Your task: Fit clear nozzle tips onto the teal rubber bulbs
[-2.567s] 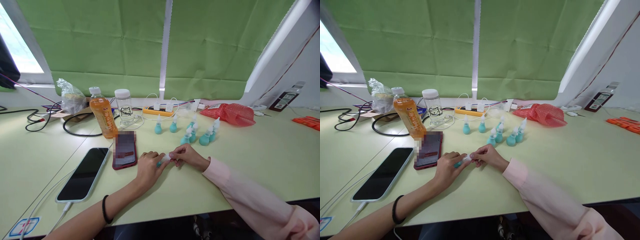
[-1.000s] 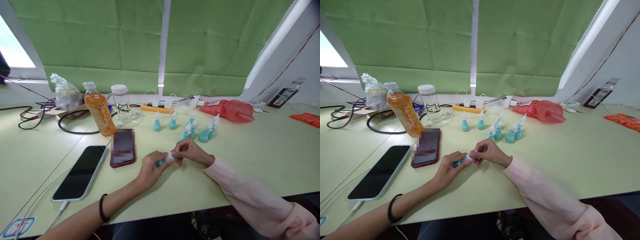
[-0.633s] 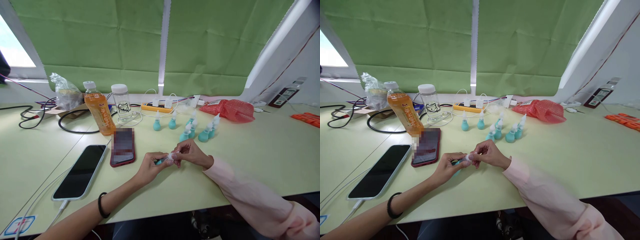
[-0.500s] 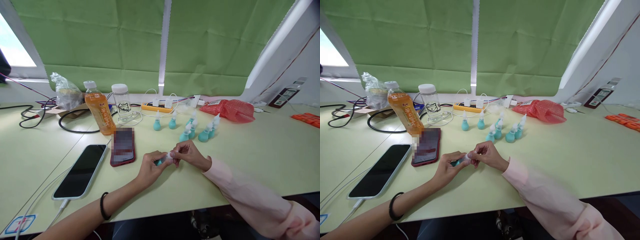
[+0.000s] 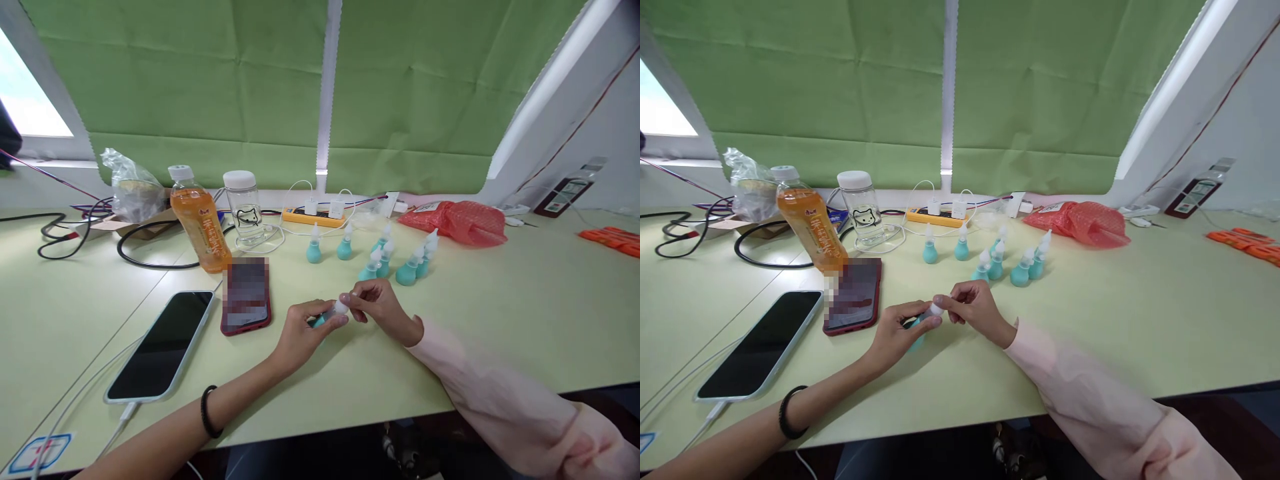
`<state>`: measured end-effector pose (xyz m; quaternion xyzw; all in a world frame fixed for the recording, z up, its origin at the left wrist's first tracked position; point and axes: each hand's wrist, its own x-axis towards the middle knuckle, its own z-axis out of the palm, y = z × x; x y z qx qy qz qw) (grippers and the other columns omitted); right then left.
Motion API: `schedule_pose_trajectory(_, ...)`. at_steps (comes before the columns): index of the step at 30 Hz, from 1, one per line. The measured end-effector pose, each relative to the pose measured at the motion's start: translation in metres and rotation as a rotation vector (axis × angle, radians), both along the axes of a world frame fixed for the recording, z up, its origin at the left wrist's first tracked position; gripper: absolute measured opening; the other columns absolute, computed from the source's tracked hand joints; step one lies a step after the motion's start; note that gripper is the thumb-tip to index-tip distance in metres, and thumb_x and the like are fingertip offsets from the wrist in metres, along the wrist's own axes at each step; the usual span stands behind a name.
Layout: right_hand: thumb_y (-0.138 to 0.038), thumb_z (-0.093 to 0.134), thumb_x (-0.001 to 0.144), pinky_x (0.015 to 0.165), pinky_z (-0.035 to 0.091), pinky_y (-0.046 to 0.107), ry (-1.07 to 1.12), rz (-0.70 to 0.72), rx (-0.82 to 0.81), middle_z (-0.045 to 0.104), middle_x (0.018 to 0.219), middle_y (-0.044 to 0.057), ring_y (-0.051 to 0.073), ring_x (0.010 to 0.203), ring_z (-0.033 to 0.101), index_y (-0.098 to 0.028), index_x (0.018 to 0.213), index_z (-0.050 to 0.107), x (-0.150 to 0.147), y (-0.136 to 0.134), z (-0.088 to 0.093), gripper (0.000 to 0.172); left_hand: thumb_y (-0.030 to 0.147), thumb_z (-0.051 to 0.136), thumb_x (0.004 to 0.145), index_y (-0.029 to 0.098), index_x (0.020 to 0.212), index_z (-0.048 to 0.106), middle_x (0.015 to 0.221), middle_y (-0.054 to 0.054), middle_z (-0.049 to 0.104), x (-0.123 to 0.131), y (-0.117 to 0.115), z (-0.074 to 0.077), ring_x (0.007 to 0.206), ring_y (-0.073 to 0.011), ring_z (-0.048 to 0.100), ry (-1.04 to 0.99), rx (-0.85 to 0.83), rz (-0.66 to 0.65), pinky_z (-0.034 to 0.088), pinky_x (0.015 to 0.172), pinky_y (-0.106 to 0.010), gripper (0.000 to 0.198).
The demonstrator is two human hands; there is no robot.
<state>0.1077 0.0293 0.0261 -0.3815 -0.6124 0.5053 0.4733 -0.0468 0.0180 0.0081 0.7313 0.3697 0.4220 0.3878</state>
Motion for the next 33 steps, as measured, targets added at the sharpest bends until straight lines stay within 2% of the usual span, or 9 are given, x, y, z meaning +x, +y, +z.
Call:
schedule_pose_trajectory(7,-0.029,0.064,0.063,0.036,0.027,0.018,-0.053,-0.113,0.124,0.041,0.036,-0.006,0.003,0.034,0.034,-0.014,0.044,0.046,0.005,0.005,-0.002,0.03,0.033,0.057,0.07,0.013,0.081,0.065,0.071,-0.003,0.06,0.001,0.004,0.002,0.068,-0.0136,0.049,-0.178,-0.387,-0.238,0.035,0.061,-0.022,0.025)
schedule_pose_trajectory(11,-0.037,0.058,0.068,0.036,0.028,0.019,-0.115,0.043,0.049,0.049,0.042,-0.002,0.005,0.038,0.039,-0.012,0.059,0.059,0.009,0.008,-0.002,0.026,0.032,0.051,0.075,0.013,0.085,0.062,0.067,-0.002,0.056,-0.001,0.004,0.004,0.063,-0.011,0.046,-0.253,-0.472,-0.306,0.033,0.057,-0.021,0.024)
schedule_pose_trajectory(15,-0.037,0.057,0.069,0.036,0.026,0.019,-0.195,0.019,0.064,0.044,0.04,-0.003,0.004,0.037,0.034,-0.012,0.057,0.06,0.008,0.007,0.001,0.028,0.031,0.05,0.076,0.012,0.083,0.062,0.065,-0.001,0.054,-0.002,0.004,0.003,0.061,-0.0106,0.044,-0.226,-0.443,-0.307,0.032,0.055,-0.021,0.023)
schedule_pose_trajectory(19,-0.035,0.063,0.062,0.037,0.024,0.019,-0.202,-0.048,0.118,0.038,0.038,-0.005,0.004,0.038,0.031,-0.013,0.05,0.055,0.005,0.002,0.002,0.026,0.033,0.049,0.076,0.012,0.072,0.062,0.063,-0.001,0.053,-0.002,0.003,-0.001,0.06,-0.0107,0.045,-0.125,-0.296,-0.25,0.034,0.055,-0.021,0.025)
schedule_pose_trajectory(22,-0.036,0.062,0.063,0.037,0.025,0.02,-0.213,-0.076,0.157,0.039,0.038,-0.004,0.005,0.038,0.031,-0.014,0.05,0.056,0.001,0.002,0.006,0.027,0.031,0.047,0.078,0.013,0.082,0.062,0.071,-0.002,0.057,-0.002,0.003,-0.003,0.068,-0.0142,0.05,-0.048,-0.11,-0.154,0.039,0.062,-0.024,0.024)
schedule_pose_trajectory(24,-0.038,0.06,0.065,0.037,0.027,0.021,-0.19,-0.152,0.202,0.041,0.038,-0.003,0.005,0.037,0.033,-0.014,0.052,0.057,-0.003,0.007,0.015,0.028,0.026,0.046,0.079,0.016,0.099,0.056,0.091,-0.006,0.057,-0.003,0.001,-0.003,0.086,-0.0186,0.049,-0.009,0.133,0.025,0.039,0.074,-0.03,0.025)
schedule_pose_trajectory(27,-0.041,0.057,0.066,0.038,0.029,0.021,-0.131,-0.323,0.318,0.044,0.042,-0.002,0.006,0.038,0.036,-0.014,0.057,0.059,-0.01,0.023,0.034,0.028,0.014,0.048,0.076,0.019,0.116,0.042,0.118,-0.012,0.037,-0.006,-0.005,-0.003,0.109,-0.0238,0.034,0.063,0.586,0.255,0.03,0.09,-0.041,0.04)
schedule_pose_trajectory(30,-0.041,0.055,0.067,0.041,0.033,0.022,-0.212,-0.4,0.473,0.049,0.046,0.0,0.008,0.042,0.04,-0.014,0.059,0.06,-0.021,0.046,0.048,0.029,0.007,0.05,0.071,0.018,0.109,0.045,0.112,-0.012,0.036,-0.006,-0.012,-0.002,0.105,-0.0237,0.035,0.176,0.885,0.097,0.034,0.087,-0.042,0.04)
schedule_pose_trajectory(33,-0.039,0.053,0.07,0.045,0.034,0.022,-0.372,-0.412,0.605,0.05,0.048,0.0,0.008,0.045,0.041,-0.014,0.056,0.059,-0.033,0.07,0.047,0.03,0.006,0.048,0.072,0.014,0.099,0.05,0.102,-0.012,0.043,-0.002,-0.014,-0.004,0.094,-0.021,0.042,0.302,0.907,-0.097,0.041,0.078,-0.036,0.029)
